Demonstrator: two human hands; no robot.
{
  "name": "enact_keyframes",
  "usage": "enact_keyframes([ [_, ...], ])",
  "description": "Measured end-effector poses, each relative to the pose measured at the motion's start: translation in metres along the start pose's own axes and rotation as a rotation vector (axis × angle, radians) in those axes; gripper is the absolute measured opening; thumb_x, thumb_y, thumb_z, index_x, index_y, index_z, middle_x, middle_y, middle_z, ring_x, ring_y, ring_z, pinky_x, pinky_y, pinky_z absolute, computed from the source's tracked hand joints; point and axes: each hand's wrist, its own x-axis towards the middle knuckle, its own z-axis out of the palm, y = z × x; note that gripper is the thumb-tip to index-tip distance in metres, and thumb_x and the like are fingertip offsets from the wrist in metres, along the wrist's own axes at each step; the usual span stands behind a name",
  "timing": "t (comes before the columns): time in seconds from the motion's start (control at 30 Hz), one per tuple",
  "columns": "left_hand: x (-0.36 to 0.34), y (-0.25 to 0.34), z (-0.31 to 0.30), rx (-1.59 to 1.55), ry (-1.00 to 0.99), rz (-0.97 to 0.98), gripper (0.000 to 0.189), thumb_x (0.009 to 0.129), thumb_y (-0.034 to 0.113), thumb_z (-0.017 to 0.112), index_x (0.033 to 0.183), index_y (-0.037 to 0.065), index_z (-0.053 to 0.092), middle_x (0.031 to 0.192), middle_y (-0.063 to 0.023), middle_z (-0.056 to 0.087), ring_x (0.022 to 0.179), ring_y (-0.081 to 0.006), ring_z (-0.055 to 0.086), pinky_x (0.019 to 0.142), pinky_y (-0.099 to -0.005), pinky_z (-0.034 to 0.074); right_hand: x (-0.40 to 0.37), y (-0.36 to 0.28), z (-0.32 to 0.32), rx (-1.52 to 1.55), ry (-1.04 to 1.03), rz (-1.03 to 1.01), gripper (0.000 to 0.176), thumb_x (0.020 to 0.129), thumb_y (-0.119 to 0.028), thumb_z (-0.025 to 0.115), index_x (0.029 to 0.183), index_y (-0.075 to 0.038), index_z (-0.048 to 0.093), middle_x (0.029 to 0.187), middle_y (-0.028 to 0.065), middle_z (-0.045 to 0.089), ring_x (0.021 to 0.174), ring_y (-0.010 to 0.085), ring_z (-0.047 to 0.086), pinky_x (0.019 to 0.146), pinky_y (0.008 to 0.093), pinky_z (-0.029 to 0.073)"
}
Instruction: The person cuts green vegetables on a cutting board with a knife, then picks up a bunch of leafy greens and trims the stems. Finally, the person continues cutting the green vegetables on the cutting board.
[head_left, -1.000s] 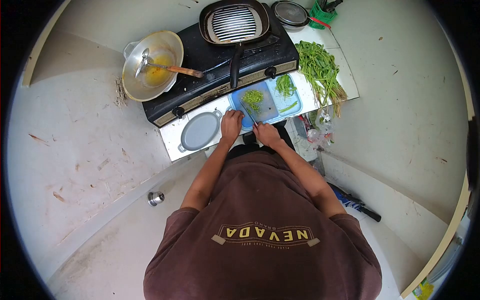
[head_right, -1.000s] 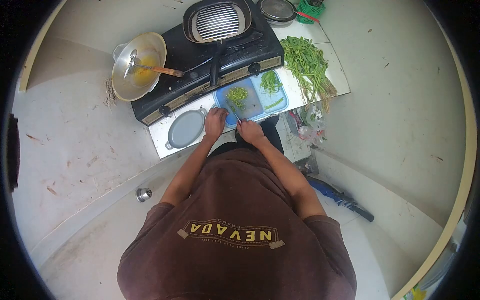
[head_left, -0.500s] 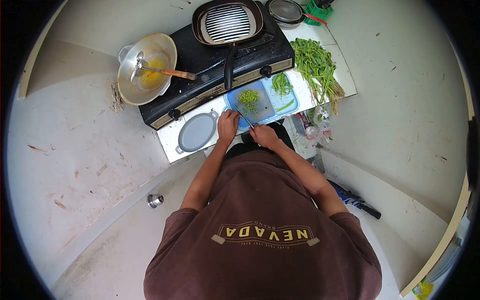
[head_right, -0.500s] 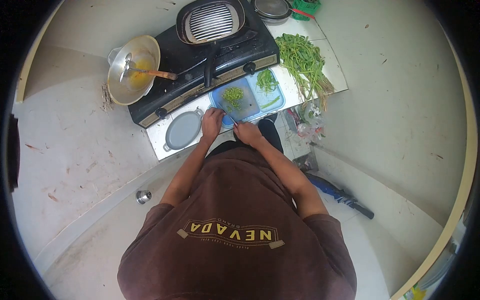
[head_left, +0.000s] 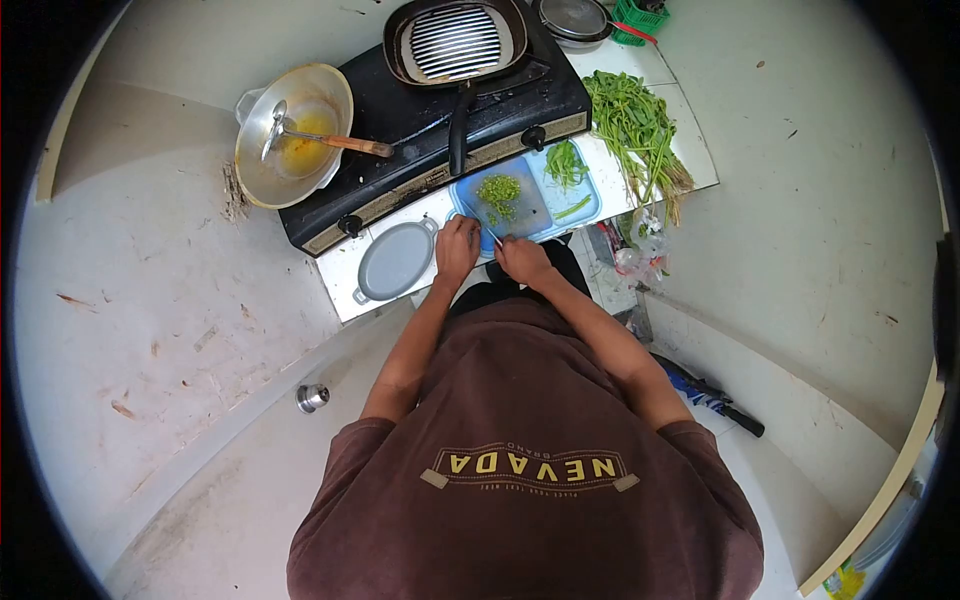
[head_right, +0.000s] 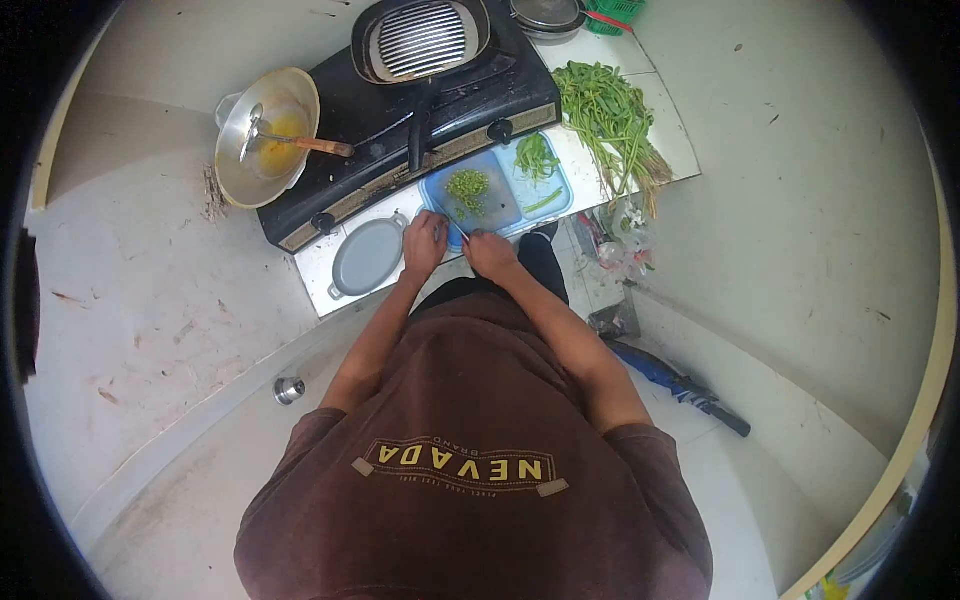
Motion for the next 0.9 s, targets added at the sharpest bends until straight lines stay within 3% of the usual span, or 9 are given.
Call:
enact_keyframes([
  [0.23, -0.001, -0.001, -0.001, -0.003, -0.018, -0.006, 0.009, 0.086, 0.008, 0.068, 0.093, 0.005, 0.070, 0.093, -0.0114, 0.064, 0.089, -0.0325, 0.064, 0.078, -0.0448, 0.049, -0.012, 0.005, -0.001, 0.028, 0.006, 0.088, 0.043, 0.101, -0.036, 0.051, 0.089, 0.002, 0.067, 0.075, 0.0275, 0.068, 0.073, 0.0461, 0.069, 0.071, 0.0548, 0.057],
  [0.53, -0.001, 0.002, -0.004, -0.020, -0.027, -0.037, 0.010, 0.086, 0.008, 0.067, 0.095, 0.005, 0.070, 0.093, -0.0117, 0.064, 0.089, -0.0330, 0.064, 0.079, -0.0445, 0.050, -0.010, 0.000, -0.001, 0.022, -0.049, 0.004, 0.040, 0.099, -0.033, 0.055, 0.087, 0.003, 0.066, 0.074, 0.0277, 0.068, 0.072, 0.0457, 0.069, 0.069, 0.0549, 0.057],
  [0.9, 0.000, 0.001, 0.000, -0.022, -0.008, -0.042, 0.005, 0.089, 0.008, 0.065, 0.092, 0.005, 0.068, 0.091, -0.0126, 0.064, 0.087, -0.0337, 0.064, 0.077, -0.0455, 0.050, -0.016, -0.001, -0.009, 0.037, -0.047, 0.025, 0.046, 0.101, -0.036, 0.051, 0.087, 0.005, 0.067, 0.077, 0.0287, 0.068, 0.075, 0.0463, 0.069, 0.072, 0.0553, 0.057],
])
